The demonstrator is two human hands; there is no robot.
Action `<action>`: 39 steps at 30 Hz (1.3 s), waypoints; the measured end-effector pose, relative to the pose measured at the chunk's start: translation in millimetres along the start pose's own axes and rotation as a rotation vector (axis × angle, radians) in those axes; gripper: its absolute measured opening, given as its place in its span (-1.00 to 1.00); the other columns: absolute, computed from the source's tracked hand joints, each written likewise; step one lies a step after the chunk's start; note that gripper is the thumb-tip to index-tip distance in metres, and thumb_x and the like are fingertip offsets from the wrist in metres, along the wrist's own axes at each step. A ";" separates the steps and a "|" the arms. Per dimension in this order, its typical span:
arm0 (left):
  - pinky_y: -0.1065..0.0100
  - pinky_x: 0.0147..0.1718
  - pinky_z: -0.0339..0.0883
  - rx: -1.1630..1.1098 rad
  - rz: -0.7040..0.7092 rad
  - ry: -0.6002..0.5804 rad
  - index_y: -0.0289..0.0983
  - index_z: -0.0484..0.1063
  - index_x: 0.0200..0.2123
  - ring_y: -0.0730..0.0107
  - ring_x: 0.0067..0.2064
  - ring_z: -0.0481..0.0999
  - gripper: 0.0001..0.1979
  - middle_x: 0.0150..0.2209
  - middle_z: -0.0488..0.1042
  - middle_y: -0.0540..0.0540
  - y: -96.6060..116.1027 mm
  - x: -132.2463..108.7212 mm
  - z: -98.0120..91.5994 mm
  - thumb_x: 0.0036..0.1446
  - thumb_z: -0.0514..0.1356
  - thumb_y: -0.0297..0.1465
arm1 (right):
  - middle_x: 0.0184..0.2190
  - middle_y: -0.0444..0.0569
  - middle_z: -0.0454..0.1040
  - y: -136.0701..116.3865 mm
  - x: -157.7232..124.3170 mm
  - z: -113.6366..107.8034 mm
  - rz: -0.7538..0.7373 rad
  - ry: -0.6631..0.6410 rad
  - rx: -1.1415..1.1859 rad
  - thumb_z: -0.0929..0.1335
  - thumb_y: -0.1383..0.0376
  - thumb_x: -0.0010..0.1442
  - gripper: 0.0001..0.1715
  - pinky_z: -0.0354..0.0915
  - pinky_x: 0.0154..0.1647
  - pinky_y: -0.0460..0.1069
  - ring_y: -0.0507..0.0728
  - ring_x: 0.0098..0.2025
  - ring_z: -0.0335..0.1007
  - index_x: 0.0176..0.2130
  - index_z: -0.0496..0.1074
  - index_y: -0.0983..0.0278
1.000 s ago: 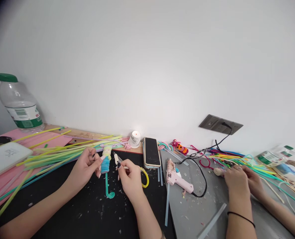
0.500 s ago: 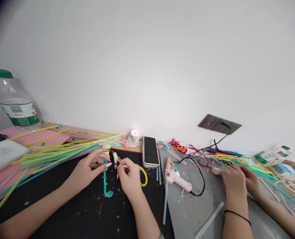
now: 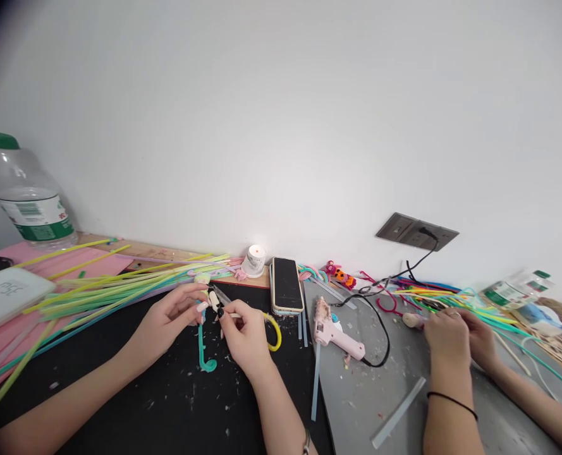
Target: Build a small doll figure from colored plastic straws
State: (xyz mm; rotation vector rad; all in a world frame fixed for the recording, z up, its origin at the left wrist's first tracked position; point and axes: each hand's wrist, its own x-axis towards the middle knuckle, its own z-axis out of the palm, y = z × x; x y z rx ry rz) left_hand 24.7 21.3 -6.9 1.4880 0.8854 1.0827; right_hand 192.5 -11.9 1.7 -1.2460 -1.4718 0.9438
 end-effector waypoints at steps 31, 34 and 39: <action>0.29 -0.26 0.43 -0.064 -0.046 -0.080 -0.25 0.49 -0.30 0.33 -0.36 0.54 -0.85 -0.40 0.55 -0.02 2.5 0.0 4.0 0.04 0.23 -0.34 | -0.68 -0.26 0.17 1.7 0.4 2.4 0.045 -0.030 0.187 0.24 0.09 0.23 -0.63 -0.06 -0.62 -0.12 -0.06 -0.65 -0.01 -0.51 0.18 0.25; 0.30 -0.27 0.42 0.003 -0.033 -0.075 -0.24 0.50 -0.31 0.30 -0.35 0.56 -0.86 -0.41 0.56 -0.03 4.3 -1.2 3.0 0.06 0.22 -0.32 | -0.68 -0.27 0.14 0.5 0.2 1.8 0.044 -0.030 0.163 0.24 0.10 0.22 -0.62 -0.03 -0.59 -0.11 -0.05 -0.64 -0.01 -0.52 0.16 0.24; 0.33 -0.32 0.41 0.098 -0.002 -0.104 -0.23 0.51 -0.38 0.29 -0.37 0.56 -0.88 -0.44 0.57 -0.03 5.2 -1.2 2.0 0.08 0.21 -0.32 | -0.68 -0.26 0.13 2.0 -0.2 2.0 0.037 -0.020 0.142 0.23 0.07 0.22 -0.60 -0.03 -0.58 -0.11 -0.04 -0.63 -0.01 -0.52 0.15 0.23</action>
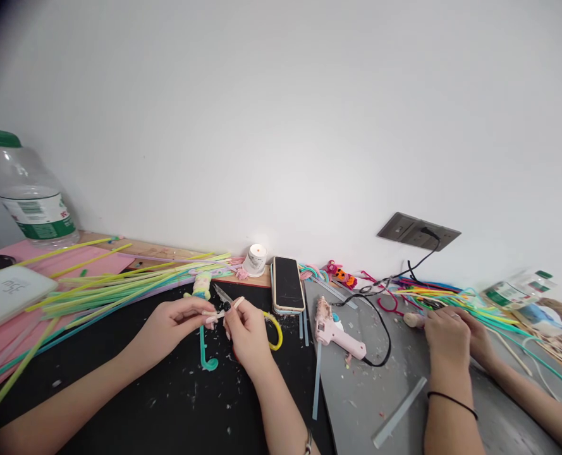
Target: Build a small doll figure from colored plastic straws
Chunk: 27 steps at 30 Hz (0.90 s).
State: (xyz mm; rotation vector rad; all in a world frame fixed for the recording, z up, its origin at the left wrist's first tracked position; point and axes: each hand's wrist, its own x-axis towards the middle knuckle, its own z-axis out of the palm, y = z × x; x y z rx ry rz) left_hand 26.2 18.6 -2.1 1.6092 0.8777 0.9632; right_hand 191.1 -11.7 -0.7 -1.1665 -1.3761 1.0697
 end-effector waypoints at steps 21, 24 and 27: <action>0.38 -0.35 0.40 0.056 0.030 -0.051 -0.21 0.49 -0.42 0.33 -0.39 0.56 -0.90 -0.46 0.59 -0.01 2.4 -0.4 -1.2 0.09 0.18 -0.40 | -0.66 -0.26 0.09 5.1 -1.2 -1.9 -0.018 0.013 -0.035 0.24 0.11 0.24 -0.61 -0.09 -0.59 -0.11 -0.04 -0.61 -0.06 -0.53 0.15 0.25; 0.40 -0.37 0.39 0.100 0.056 -0.060 -0.20 0.51 -0.42 0.34 -0.40 0.55 -0.89 -0.45 0.59 -0.01 2.3 -0.2 -1.2 0.10 0.18 -0.41 | -0.65 -0.26 0.07 8.1 -0.8 -3.2 -0.023 0.017 -0.060 0.24 0.10 0.24 -0.61 -0.09 -0.58 -0.11 -0.03 -0.59 -0.08 -0.52 0.15 0.25; 0.40 -0.38 0.37 0.151 0.089 -0.061 -0.20 0.52 -0.43 0.33 -0.41 0.53 -0.88 -0.45 0.59 -0.01 2.3 -0.3 -1.4 0.10 0.18 -0.39 | -0.63 -0.25 0.04 9.9 -0.4 -4.1 -0.022 0.016 -0.083 0.23 0.08 0.25 -0.60 -0.10 -0.58 -0.11 -0.03 -0.58 -0.11 -0.52 0.14 0.25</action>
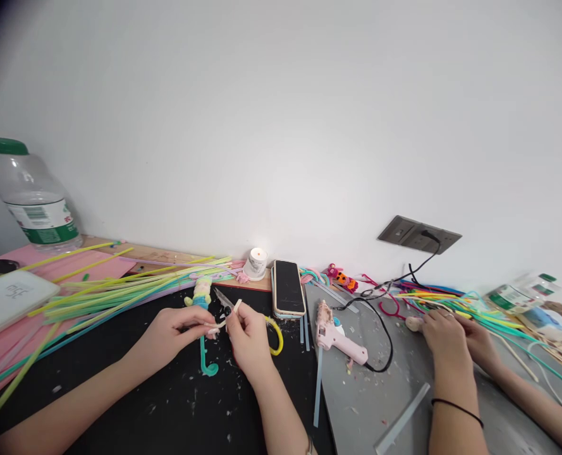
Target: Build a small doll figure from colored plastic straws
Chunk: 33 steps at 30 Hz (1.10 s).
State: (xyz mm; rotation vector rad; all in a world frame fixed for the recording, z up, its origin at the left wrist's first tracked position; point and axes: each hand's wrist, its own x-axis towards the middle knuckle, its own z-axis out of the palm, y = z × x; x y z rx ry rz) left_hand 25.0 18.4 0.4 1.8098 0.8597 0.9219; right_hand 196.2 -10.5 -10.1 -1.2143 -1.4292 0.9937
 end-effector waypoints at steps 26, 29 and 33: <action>0.36 -0.32 0.41 -0.142 -0.072 -0.016 -0.22 0.48 -0.34 0.31 -0.37 0.57 -0.91 -0.40 0.59 -0.02 0.8 -1.7 3.6 0.09 0.18 -0.39 | -0.61 -0.24 0.06 -7.0 -0.6 -1.6 -0.073 -0.001 -0.178 0.21 0.20 0.27 -0.65 -0.08 -0.52 -0.10 -0.02 -0.54 -0.06 -0.52 0.15 0.26; 0.30 -0.27 0.45 -0.245 -0.121 0.014 -0.23 0.46 -0.25 0.28 -0.35 0.60 -0.85 -0.34 0.60 -0.07 -2.1 -0.9 4.6 0.06 0.19 -0.41 | -0.60 -0.24 0.07 -8.1 -0.9 -2.1 -0.077 0.003 -0.165 0.20 0.19 0.28 -0.64 -0.07 -0.51 -0.10 -0.02 -0.53 -0.05 -0.51 0.15 0.26; 0.37 -0.35 0.42 -0.179 -0.083 -0.014 -0.24 0.47 -0.37 0.34 -0.41 0.57 -0.93 -0.44 0.57 -0.02 1.6 0.9 3.2 0.09 0.17 -0.42 | -0.60 -0.24 0.04 -7.0 -1.5 -2.1 -0.070 -0.002 -0.165 0.20 0.19 0.28 -0.64 -0.09 -0.52 -0.09 -0.02 -0.53 -0.07 -0.52 0.14 0.26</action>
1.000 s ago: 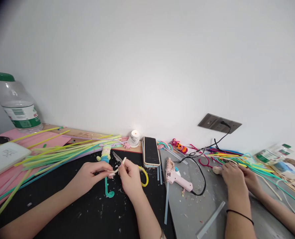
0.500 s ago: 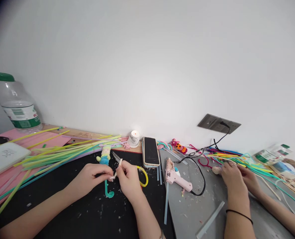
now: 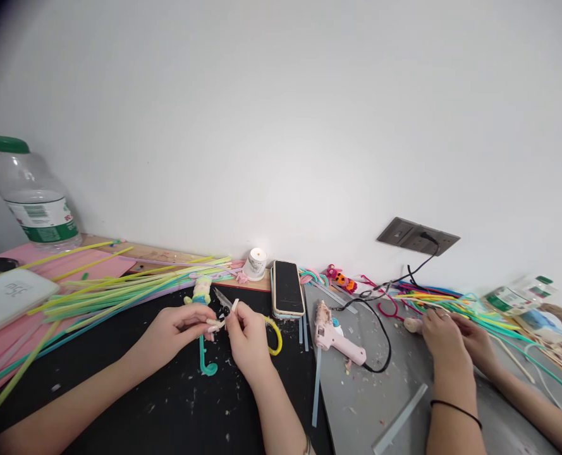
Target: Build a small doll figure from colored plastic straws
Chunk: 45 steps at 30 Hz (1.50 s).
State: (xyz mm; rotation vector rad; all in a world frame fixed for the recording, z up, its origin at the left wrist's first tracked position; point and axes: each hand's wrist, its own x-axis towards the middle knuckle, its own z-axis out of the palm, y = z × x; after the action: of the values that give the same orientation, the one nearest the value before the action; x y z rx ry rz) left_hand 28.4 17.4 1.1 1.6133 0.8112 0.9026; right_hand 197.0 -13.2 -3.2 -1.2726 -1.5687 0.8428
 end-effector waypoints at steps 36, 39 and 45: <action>0.41 -0.42 0.29 -0.266 -0.085 0.105 -0.27 0.41 -0.34 0.51 -0.53 0.42 -0.82 -0.48 0.43 0.06 -3.6 2.6 1.0 0.14 0.19 -0.26 | -0.58 -0.17 0.31 0.0 0.7 4.1 -0.118 0.080 -0.167 0.26 0.36 0.18 -0.83 0.08 -0.54 -0.13 -0.02 -0.57 0.15 -0.42 0.40 0.30; 0.37 -0.36 0.34 -0.351 -0.132 0.101 -0.27 0.40 -0.29 0.48 -0.49 0.45 -0.80 -0.41 0.48 0.01 -2.0 2.2 0.6 0.10 0.23 -0.26 | -0.52 -0.11 0.39 -1.6 0.5 1.5 -0.219 0.160 -0.287 0.27 0.40 0.16 -0.84 0.14 -0.51 -0.12 0.00 -0.53 0.23 -0.37 0.45 0.30; 0.32 -0.28 0.39 -0.586 -0.286 0.077 -0.30 0.41 -0.24 0.45 -0.40 0.47 -0.77 -0.36 0.50 -0.07 -1.8 1.1 1.4 0.15 0.20 -0.24 | -0.35 0.00 0.48 -4.0 -0.4 0.0 -0.405 0.164 -0.349 0.23 0.45 0.21 -0.76 0.27 -0.33 -0.08 0.07 -0.33 0.38 -0.26 0.47 0.29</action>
State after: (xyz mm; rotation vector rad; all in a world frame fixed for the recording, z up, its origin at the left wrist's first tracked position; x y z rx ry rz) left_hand 30.1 18.1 -0.8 0.9333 0.7201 0.8932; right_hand 195.6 -14.4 0.4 -1.1655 -1.8051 0.2095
